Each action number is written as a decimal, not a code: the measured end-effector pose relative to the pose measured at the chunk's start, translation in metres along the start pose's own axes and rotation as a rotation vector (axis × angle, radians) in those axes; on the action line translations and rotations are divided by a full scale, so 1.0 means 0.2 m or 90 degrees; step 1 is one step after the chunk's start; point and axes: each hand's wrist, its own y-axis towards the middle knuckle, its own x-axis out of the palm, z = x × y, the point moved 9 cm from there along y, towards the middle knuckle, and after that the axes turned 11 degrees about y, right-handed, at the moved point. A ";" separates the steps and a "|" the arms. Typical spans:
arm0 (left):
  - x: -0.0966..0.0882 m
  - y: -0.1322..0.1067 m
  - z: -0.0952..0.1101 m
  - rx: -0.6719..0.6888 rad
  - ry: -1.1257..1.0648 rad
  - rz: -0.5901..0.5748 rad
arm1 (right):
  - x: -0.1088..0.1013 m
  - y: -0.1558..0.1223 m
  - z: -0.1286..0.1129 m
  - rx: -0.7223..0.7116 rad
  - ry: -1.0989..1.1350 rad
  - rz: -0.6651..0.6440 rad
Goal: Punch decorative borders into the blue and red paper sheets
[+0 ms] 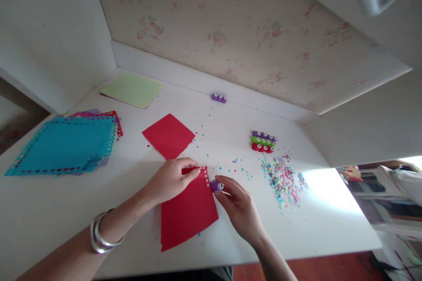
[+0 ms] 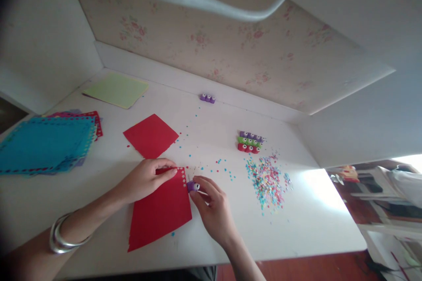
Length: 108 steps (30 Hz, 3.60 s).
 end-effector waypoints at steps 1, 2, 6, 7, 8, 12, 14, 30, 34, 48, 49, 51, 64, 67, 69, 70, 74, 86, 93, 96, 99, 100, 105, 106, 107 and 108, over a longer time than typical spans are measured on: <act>0.00 0.00 0.00 -0.002 -0.001 -0.001 | 0.00 0.00 0.00 0.002 0.002 0.000; 0.00 0.00 0.00 -0.004 -0.001 0.000 | 0.00 0.00 0.00 0.002 0.003 0.000; 0.00 0.00 0.00 0.000 -0.005 0.000 | 0.01 0.00 0.01 0.000 0.004 -0.009; 0.00 0.00 0.00 0.001 -0.002 -0.001 | 0.01 0.00 0.01 0.000 0.005 -0.010; 0.00 0.00 0.01 0.003 0.002 0.000 | 0.01 0.00 0.01 0.000 0.005 -0.011; 0.00 0.00 0.01 0.008 0.021 0.008 | 0.01 -0.01 0.01 0.004 0.002 -0.011; 0.00 0.00 0.01 0.007 0.022 0.006 | 0.00 -0.01 0.01 0.006 0.003 -0.009; 0.01 0.00 0.01 0.010 -0.015 -0.013 | 0.01 0.01 -0.01 0.002 0.002 -0.022; 0.01 0.00 0.01 0.011 -0.019 -0.009 | 0.01 0.01 -0.01 -0.003 -0.004 -0.021; 0.02 0.01 0.01 0.014 -0.016 -0.019 | 0.00 0.02 -0.01 -0.011 -0.026 -0.030; 0.02 0.00 0.00 0.013 -0.016 -0.018 | 0.00 0.02 -0.02 -0.014 -0.026 -0.030; 0.02 0.00 0.00 0.013 -0.016 -0.016 | 0.00 0.02 -0.02 -0.014 -0.023 -0.033; 0.03 0.00 0.00 0.015 -0.022 -0.024 | 0.02 0.01 0.00 0.011 0.029 -0.045; 0.02 0.00 0.00 0.016 -0.021 -0.025 | 0.02 0.01 0.00 0.016 0.028 -0.044; 0.02 0.00 0.00 0.018 -0.021 -0.022 | 0.02 0.01 0.00 0.017 0.030 -0.040; 0.02 0.00 0.00 0.019 -0.021 -0.020 | 0.01 0.01 0.00 0.019 0.031 -0.038; 0.02 0.00 0.00 0.025 -0.019 -0.011 | 0.01 0.01 0.02 0.042 0.053 -0.026; 0.03 0.00 0.01 0.026 0.001 -0.011 | 0.02 0.01 -0.02 -0.001 0.020 -0.054; 0.07 -0.03 0.03 0.055 0.095 0.018 | 0.06 0.01 -0.08 -0.066 -0.227 -0.106; 0.10 -0.03 0.05 0.085 0.142 0.028 | 0.07 0.01 -0.08 -0.082 -0.267 -0.130; 0.04 -0.02 0.06 0.102 0.147 0.085 | 0.08 0.02 -0.08 -0.061 -0.255 -0.153; -0.01 -0.02 0.06 0.098 0.139 0.115 | 0.07 0.02 -0.08 -0.058 -0.251 -0.155; -0.19 -0.15 0.11 0.077 0.204 0.187 | 0.01 0.06 -0.10 -0.054 -0.246 -0.131; -0.17 -0.20 0.14 0.085 0.248 0.175 | 0.00 0.07 -0.09 -0.051 -0.238 -0.135; -0.12 -0.27 0.17 0.106 0.296 0.157 | 0.00 0.08 -0.08 -0.045 -0.228 -0.142; -0.05 -0.34 0.21 0.136 0.336 0.133 | 0.00 0.09 -0.07 -0.037 -0.217 -0.147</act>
